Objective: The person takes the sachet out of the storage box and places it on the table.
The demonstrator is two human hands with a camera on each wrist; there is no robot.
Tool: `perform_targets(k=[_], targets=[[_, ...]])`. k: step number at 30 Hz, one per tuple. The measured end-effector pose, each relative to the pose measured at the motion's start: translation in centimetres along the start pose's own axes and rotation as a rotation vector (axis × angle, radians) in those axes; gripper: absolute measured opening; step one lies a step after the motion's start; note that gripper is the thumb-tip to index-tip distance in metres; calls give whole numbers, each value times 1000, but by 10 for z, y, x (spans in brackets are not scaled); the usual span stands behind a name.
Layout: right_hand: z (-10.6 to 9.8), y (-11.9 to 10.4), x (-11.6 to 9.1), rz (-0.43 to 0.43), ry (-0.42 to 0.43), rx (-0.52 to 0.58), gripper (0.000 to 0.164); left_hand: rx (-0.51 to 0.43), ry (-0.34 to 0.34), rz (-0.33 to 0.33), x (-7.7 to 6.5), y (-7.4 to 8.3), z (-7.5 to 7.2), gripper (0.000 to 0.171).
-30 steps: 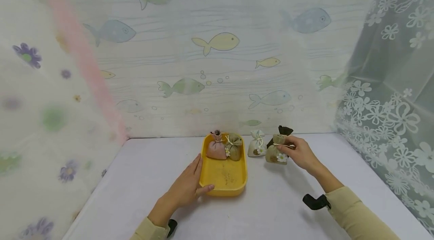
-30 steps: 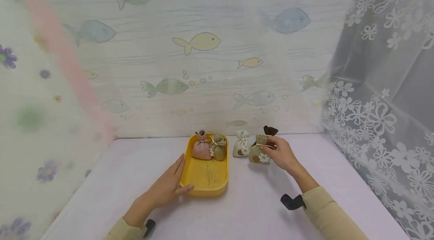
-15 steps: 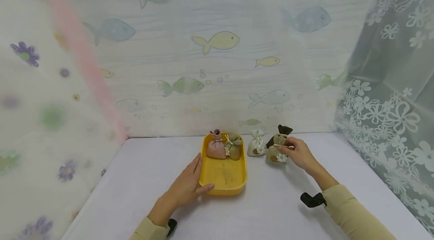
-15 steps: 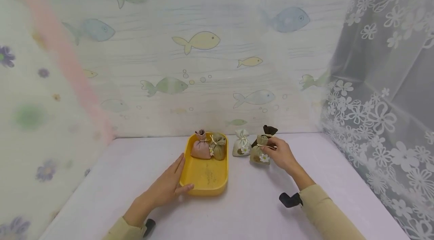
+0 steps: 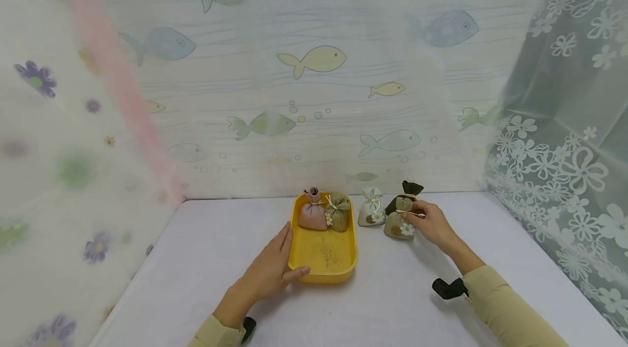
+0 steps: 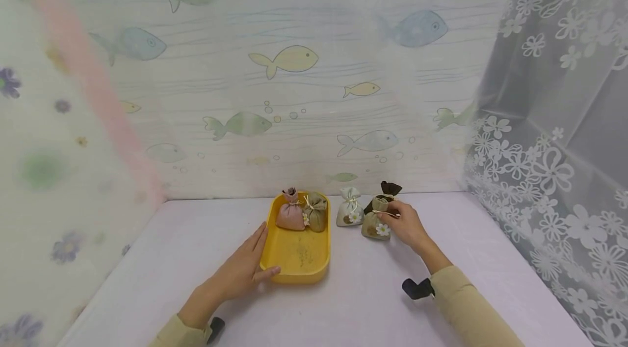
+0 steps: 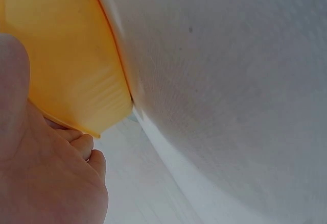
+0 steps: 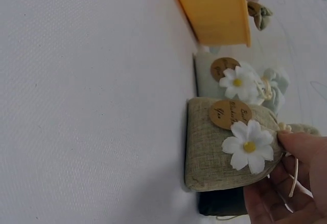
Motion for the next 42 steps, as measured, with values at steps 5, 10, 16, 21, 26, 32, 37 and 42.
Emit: perform_targets(k=[5,10,16,21,26,32,37,42], targets=[[1,1,0,14,2,7,18,3,9,8,-1,1,-1,102],[2,3,1,38,-8,13,21,7,11,13,-1,0,0,102],[2,3,1,49,-3,3,26,-6,7,7,-1,0,0,102],[-3,2,-6,44,10,-13,40,-8,6,3,-1,1,-1,102],[-11,2,-12,34,12,-21,47,-15,-4,1,-1,2,-3,102],[-19,1,-18,8,25,-49,45,-7,5,11,0,2,-3,102],[-21,-4,-24,-11,29,-61,45,-8,4,4,0,1,-2,103],[-23,-9,-29,-25,35,-72,45,-11,8,6,0,1,-1,103]])
Point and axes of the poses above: each hand's wrist, its own x-axis towards the middle knuckle, its own z-axis out of the palm, y = z × x, the point moved 4 cm from there along x, towards the middle knuckle, and after that the axes turned 4 degrees about y, right-handed, at the moved point
